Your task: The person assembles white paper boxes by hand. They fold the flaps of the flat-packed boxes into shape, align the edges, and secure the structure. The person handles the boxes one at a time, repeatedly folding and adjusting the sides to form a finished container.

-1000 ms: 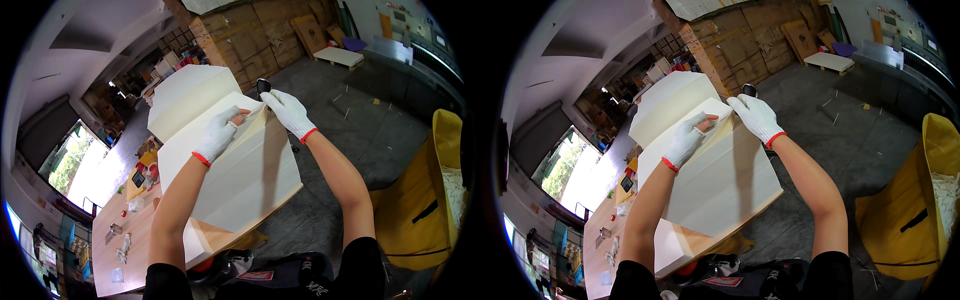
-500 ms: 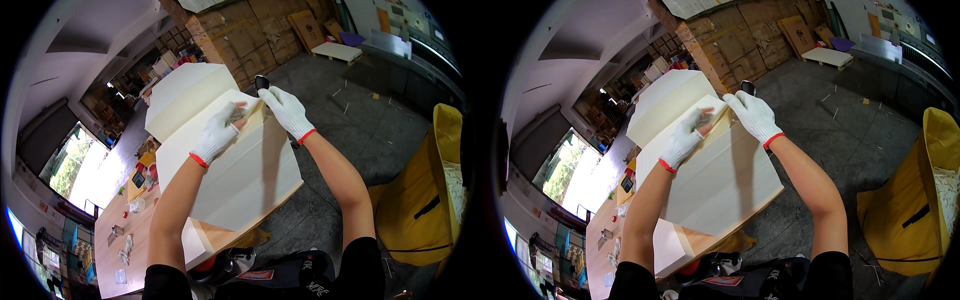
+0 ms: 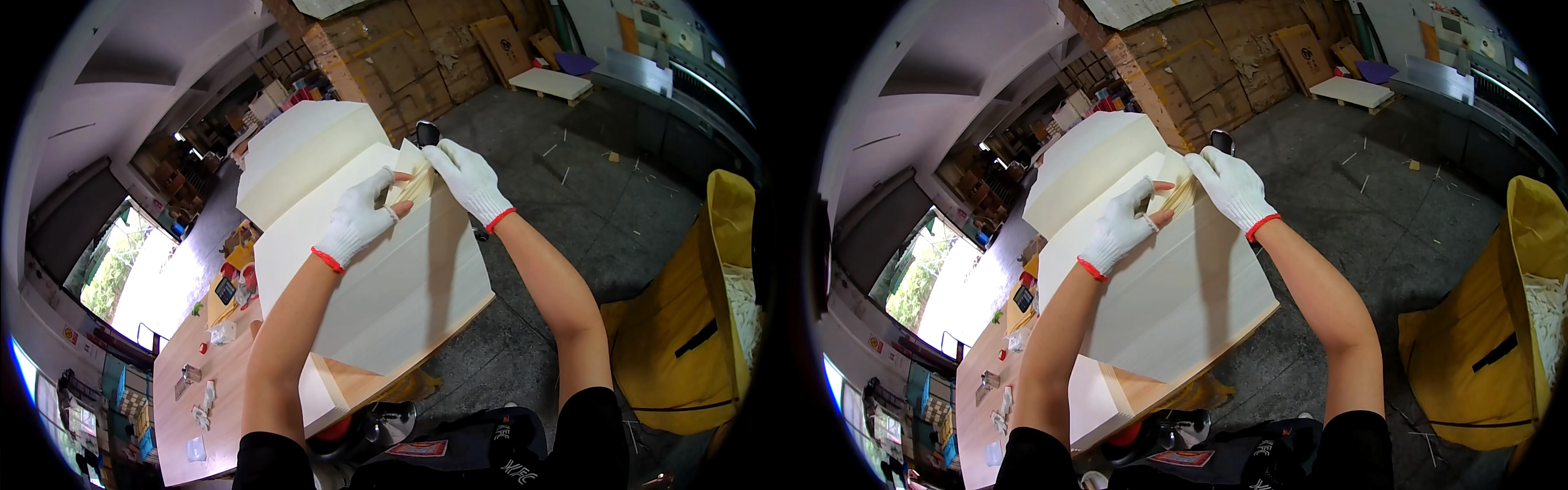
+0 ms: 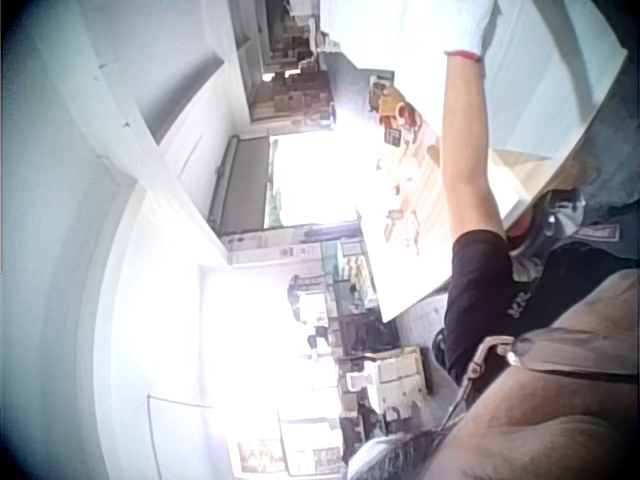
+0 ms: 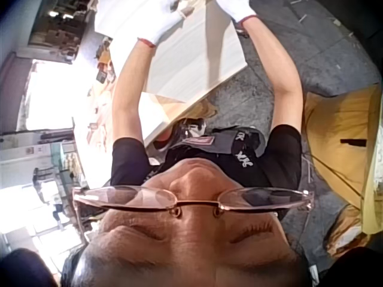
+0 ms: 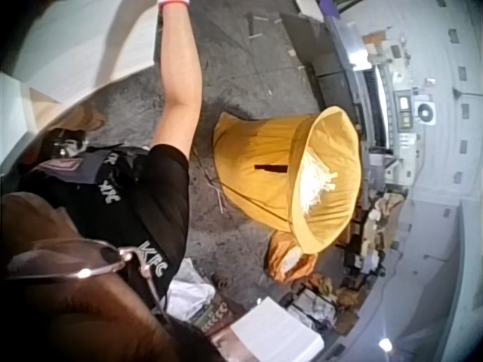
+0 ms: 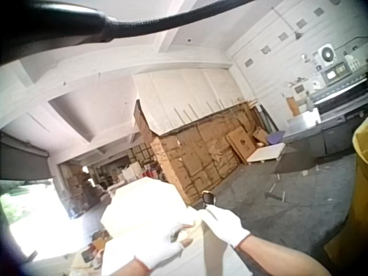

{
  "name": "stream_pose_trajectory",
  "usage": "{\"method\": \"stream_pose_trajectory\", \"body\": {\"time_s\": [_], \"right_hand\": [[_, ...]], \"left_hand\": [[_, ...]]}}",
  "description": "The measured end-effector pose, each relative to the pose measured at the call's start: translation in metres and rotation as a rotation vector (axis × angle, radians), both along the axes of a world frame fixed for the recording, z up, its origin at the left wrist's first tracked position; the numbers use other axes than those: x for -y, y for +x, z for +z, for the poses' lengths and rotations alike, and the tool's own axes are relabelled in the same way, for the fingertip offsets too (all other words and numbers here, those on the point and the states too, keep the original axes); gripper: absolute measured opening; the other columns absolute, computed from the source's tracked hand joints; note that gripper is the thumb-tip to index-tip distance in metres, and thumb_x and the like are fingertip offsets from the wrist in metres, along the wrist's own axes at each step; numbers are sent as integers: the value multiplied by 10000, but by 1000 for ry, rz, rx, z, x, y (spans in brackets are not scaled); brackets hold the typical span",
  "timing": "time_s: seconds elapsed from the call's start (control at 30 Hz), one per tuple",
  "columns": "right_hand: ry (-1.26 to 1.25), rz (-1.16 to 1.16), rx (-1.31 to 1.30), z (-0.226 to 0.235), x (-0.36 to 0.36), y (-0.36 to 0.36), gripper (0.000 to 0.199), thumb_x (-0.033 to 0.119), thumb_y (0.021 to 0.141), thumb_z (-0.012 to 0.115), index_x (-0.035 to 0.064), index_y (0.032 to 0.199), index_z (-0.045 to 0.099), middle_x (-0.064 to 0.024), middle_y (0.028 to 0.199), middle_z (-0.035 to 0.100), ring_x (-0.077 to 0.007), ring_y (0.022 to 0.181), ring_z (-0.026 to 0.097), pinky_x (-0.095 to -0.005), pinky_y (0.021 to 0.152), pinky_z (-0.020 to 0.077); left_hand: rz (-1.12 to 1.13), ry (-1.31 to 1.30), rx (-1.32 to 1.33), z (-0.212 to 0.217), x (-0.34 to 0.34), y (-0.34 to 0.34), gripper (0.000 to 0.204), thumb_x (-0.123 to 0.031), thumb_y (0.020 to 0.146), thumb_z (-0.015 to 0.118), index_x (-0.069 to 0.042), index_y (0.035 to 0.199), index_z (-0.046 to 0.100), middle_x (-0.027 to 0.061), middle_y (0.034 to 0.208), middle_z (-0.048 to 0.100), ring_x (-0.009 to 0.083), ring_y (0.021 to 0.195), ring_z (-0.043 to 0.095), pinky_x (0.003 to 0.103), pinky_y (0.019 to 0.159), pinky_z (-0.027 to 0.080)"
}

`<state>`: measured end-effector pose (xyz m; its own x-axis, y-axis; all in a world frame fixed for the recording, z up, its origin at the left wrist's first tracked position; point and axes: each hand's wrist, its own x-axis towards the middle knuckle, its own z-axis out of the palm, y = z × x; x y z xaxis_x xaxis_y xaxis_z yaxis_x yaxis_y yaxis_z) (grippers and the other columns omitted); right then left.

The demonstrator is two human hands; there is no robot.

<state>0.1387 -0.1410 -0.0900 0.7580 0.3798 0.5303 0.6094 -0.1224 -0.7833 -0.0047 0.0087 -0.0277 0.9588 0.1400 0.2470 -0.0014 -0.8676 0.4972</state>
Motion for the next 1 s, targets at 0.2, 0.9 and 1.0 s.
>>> {"method": "stream_pose_trajectory", "body": {"time_s": [0.2, 0.9, 1.0], "right_hand": [[17, 0, -3, -3, -1, 2, 537, 580, 1000, 425, 77, 872, 565, -192, 768, 612, -407, 789, 614, -485, 712, 446], [-4, -8, -16, -4, 0, 0, 502, 568, 993, 448, 96, 964, 618, -187, 881, 674, -404, 873, 646, -477, 765, 470], [16, -9, -3, -6, -1, 2, 504, 568, 994, 447, 96, 968, 621, -190, 887, 676, -407, 879, 646, -476, 768, 472]], "left_hand": [[13, -84, -31, 4, 4, -3, 414, -188, 909, 744, -118, 1299, 624, 76, 942, 696, 152, 745, 616, 326, 711, 496], [-3, 110, 30, -4, -3, 5, 315, -210, 926, 690, -102, 1221, 661, 59, 845, 607, 139, 781, 556, 310, 752, 475], [23, 71, 10, -3, -3, 5, 355, -227, 895, 737, -114, 1223, 663, 44, 804, 595, 137, 758, 548, 311, 734, 468]]}}
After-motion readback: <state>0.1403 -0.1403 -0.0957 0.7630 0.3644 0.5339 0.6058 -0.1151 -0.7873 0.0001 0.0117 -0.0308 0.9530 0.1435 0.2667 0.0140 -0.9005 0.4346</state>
